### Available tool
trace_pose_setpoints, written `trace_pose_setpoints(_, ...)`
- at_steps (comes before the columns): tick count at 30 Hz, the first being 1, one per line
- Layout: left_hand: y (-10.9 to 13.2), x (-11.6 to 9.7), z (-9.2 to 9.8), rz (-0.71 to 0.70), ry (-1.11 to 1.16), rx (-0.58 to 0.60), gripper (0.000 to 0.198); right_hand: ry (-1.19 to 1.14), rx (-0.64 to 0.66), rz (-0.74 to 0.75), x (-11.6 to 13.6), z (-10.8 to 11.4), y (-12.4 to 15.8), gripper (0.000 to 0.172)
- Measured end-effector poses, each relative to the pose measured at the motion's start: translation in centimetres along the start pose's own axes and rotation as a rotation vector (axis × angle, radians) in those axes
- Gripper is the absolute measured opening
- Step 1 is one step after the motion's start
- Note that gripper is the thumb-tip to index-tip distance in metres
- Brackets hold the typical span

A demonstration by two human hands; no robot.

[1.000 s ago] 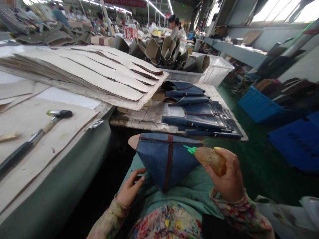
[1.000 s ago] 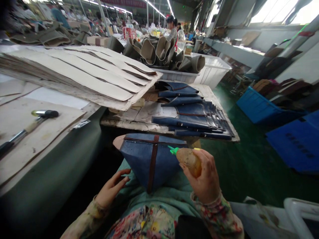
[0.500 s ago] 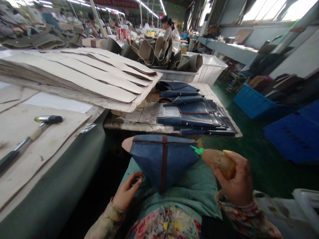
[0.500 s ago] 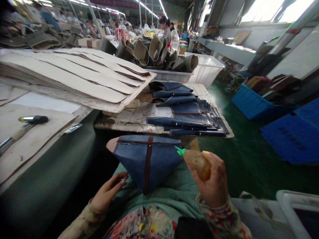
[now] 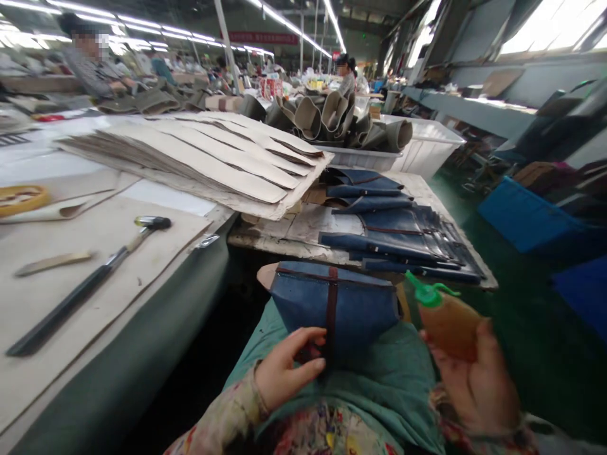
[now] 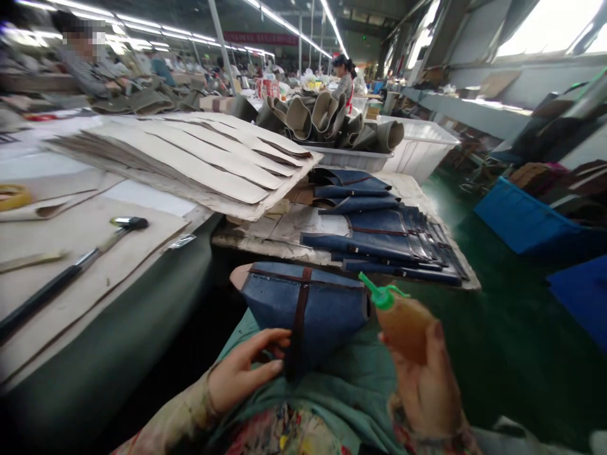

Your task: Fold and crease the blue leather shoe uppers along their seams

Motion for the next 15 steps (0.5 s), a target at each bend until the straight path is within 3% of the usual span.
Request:
trace_pose_setpoints(2,-0.1,-2.4,-0.8,-0.092,0.021,-0.029,0.056,-0.061,0.205,-0.319,-2.6,-3.5,2.0,0.05)
trace_pose_setpoints(4,-0.2,-4.1,-1.2,-0.175,0.036,-0.088,0.068,-0.06,0.413,-0.542,-4.8,-6.5,4.3,0.052)
trace_pose_setpoints(7,0.1,-4.8,-1.0,-0.249,0.176,-0.183,0.072,-0.019,0.672,-0.687,-7.3,-9.7,7.4,0.055)
trace_pose_setpoints(10,0.7,-3.4,0.0,-0.209,0.487,-0.277,0.064,0.1,0.916,-0.617,-8.5,-12.0,9.6,0.063)
trace_pose_setpoints(13,2.0,-2.2,2.2,-0.159,0.68,-0.394,0.06,0.317,0.993,-0.375,-8.4,-12.9,9.8,0.065)
trace_pose_setpoints(15,3.4,-2.6,4.9,-0.167,0.698,-0.496,0.059,0.414,1.08,-0.18,-7.8,-12.7,9.0,0.063)
Point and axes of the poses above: each hand's wrist, its own y-axis away from the middle knuckle, its own z-axis out of the back of the hand, x = y × z, the point moved 5 cm from there along -y, towards the middle knuckle, and after that the axes turned 10 degrees about y, right-handed, at the moved point
